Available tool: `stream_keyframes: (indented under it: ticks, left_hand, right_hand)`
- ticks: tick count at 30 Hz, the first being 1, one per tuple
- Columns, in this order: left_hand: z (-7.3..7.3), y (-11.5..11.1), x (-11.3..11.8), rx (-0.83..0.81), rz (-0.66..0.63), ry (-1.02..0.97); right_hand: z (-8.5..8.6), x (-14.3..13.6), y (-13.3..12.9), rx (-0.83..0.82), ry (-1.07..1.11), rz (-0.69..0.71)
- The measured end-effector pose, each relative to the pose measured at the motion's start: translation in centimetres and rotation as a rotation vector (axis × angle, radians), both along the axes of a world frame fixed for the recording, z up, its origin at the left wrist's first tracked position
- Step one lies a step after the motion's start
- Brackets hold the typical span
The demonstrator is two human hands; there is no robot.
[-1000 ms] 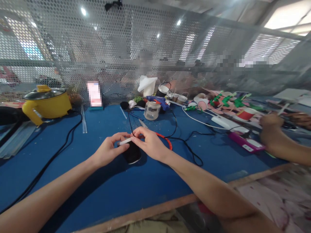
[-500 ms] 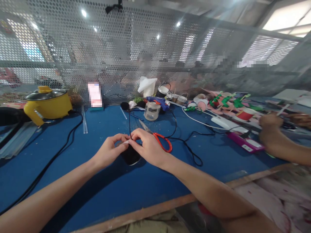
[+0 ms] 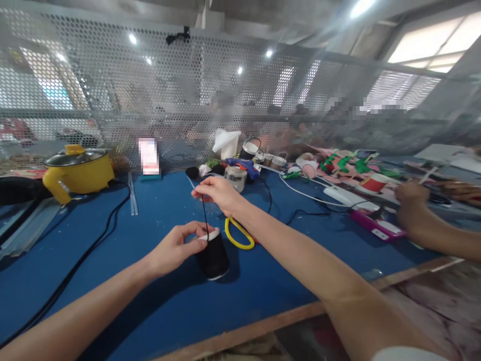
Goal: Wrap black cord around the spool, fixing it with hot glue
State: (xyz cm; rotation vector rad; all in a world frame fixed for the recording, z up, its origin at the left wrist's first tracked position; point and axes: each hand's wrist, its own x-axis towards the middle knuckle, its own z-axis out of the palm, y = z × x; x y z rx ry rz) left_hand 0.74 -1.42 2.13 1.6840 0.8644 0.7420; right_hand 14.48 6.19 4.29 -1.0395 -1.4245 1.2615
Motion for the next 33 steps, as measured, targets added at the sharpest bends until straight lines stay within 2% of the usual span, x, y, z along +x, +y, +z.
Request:
stream_keyframes:
  ticks: [2,5,6,8,10,11,12,13,14,16,18,19,20,23,27,30,33]
  left_hand:
    - [0.1,-0.2,0.0,-0.029,-0.046,-0.026]
    - [0.2,-0.4,0.0,-0.039,-0.126,-0.022]
    - [0.1,-0.5,0.0,-0.029,-0.145,-0.007]
    - [0.0,-0.4,-0.1,0.010,-0.150,0.026]
    - [-0.1,-0.2,-0.2,0.057,-0.116,0.048]
    - [-0.2,-0.1,-0.3,0.080,-0.093,0.053]
    - [-0.3,0.1,-0.3,0.102,-0.069,0.055]
    - [-0.4,0.3,-0.4,0.124,-0.047,0.057]
    - [-0.5,0.4,-0.4,0.147,-0.029,0.061]
    - [-0.7,0.7,-0.6,0.187,0.001,0.075]
    - [-1.0,1.0,-0.7,0.219,0.029,0.096]
    - [-1.0,1.1,-0.7,0.231,0.042,0.109]
    - [-1.1,1.2,-0.8,0.242,0.054,0.120]
    - [-1.2,1.4,-0.9,0.277,0.091,0.145]
    - [-1.3,1.7,-1.1,0.321,0.141,0.158]
    - [-1.4,1.8,-1.2,0.320,0.150,0.162]
    - [-1.4,1.8,-1.2,0.313,0.155,0.170]
  right_hand:
    - [0.6,-0.8,1.6,0.027,-0.021,-0.017]
    - [1.4,-2.2,3.4,0.161,-0.098,-0.041]
    - [1.6,-2.7,3.7,0.230,-0.171,0.006]
    - [1.8,-3.5,3.9,0.341,-0.414,0.213]
    - [2.0,-3.7,3.8,0.360,-0.665,0.398]
    - [2.1,-3.5,3.8,0.343,-0.737,0.396]
    - [2.3,-2.9,3.8,0.336,-0.776,0.327]
    - [2.7,-2.0,3.9,0.344,-0.787,0.211]
    - [3.1,-0.8,4.1,0.389,-0.791,0.030]
    - [4.0,2.4,4.6,0.439,-0.801,-0.178]
    - [4.6,5.9,5.2,0.509,-0.841,-0.538]
    - [4.8,7.4,5.5,0.475,-0.832,-0.636]
    - [4.7,8.8,5.7,0.387,-0.782,-0.677]
    - [3.6,11.2,6.1,0.141,-0.646,-0.635]
    - [1.4,11.4,6.3,-0.041,-0.493,-0.518]
    - [0.5,10.9,6.3,-0.096,-0.358,-0.472]
    - [0.1,10.6,6.1,-0.059,-0.247,-0.493]
